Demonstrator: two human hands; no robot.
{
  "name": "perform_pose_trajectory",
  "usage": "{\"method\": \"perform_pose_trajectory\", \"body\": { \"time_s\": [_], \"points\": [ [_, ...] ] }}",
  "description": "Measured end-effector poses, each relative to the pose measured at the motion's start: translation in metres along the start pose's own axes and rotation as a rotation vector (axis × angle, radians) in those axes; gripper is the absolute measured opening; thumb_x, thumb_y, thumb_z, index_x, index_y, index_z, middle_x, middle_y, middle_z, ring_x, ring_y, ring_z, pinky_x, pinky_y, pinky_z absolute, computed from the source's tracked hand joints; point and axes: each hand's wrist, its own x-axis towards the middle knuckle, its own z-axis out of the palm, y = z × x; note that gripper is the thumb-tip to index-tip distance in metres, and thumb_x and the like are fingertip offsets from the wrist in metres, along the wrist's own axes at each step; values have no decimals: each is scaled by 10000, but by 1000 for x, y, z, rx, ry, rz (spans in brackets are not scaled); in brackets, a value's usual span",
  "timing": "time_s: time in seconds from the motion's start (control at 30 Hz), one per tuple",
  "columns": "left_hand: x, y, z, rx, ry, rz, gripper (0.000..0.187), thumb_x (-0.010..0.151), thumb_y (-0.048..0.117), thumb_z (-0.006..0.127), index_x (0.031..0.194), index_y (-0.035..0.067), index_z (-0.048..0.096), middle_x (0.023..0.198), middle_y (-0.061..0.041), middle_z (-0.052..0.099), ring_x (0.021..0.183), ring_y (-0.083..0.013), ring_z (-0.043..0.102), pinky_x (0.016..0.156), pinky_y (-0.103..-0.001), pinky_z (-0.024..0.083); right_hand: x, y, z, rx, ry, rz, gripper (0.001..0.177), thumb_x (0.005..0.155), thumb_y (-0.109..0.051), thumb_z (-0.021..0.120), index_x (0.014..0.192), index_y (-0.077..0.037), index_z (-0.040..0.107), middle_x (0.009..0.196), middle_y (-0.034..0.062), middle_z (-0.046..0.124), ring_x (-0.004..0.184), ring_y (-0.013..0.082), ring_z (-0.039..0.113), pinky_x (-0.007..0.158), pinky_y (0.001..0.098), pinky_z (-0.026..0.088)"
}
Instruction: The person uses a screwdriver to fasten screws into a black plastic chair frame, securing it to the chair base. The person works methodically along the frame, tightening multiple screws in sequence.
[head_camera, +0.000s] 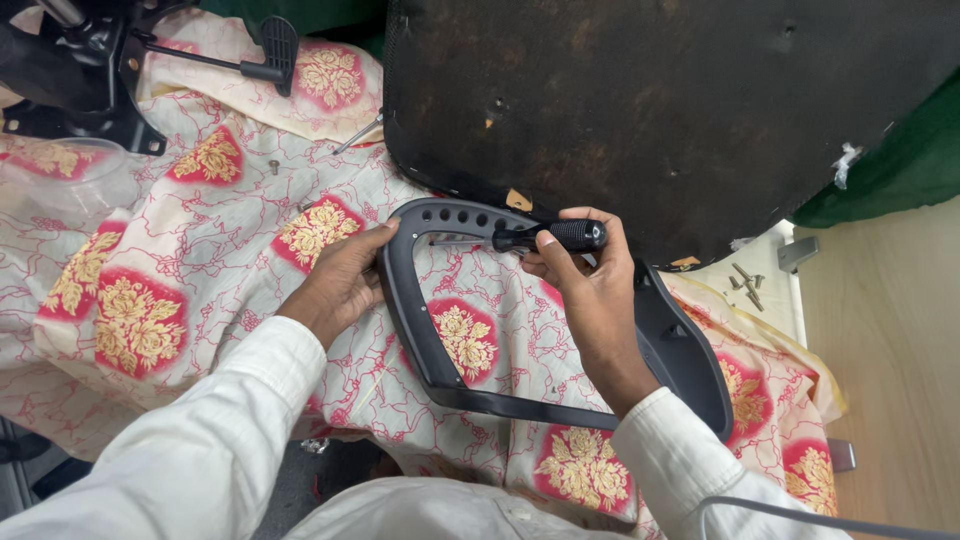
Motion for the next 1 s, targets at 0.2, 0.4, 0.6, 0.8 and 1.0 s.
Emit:
{"method": "perform_pose_trajectory", "body": {
  "time_s": [0.2,0.4,0.6,0.8,1.0],
  "points": [
    [0,0,-7,36,-20,-43,346,893,298,737,1142,60,702,1022,-62,664,896,-194,662,833,-452,600,-1,8,8,-10,27,-41,303,935,-66,673,1199,-54,524,994,67,637,901,157,739,859,307,657],
    [6,-7,-15,28,-40,-62,357,905,297,709,1194,87,698,1035,-63,681,929,-198,674,861,-434,598,-4,14,10,-30,36,-44,288,946,-31,656,1200,-43,521,1008,83,644,909,153,736,861,299,649],
    [7,-9,-21,57,-58,-53,367,908,318,717,1215,121,683,1007,-24,686,928,-172,673,858,-426,595,-6,17,23,40,14,-66,300,953,-35,666,1213,-31,516,997,87,635,868,153,715,827,317,653],
    [3,-9,-18,17,-34,-56,370,891,310,737,1210,125,704,997,-15,689,919,-166,673,856,-403,594,-6,19,34,24,19,-61,303,944,-42,660,1206,-29,508,998,90,643,869,152,725,829,320,660],
    [1,-6,-19,33,-37,-75,368,893,303,735,1214,125,701,991,-10,686,929,-162,675,870,-396,603,-6,18,35,-31,38,-50,284,947,-46,642,1199,-33,510,986,94,647,866,148,724,827,319,661]
  ]
}}
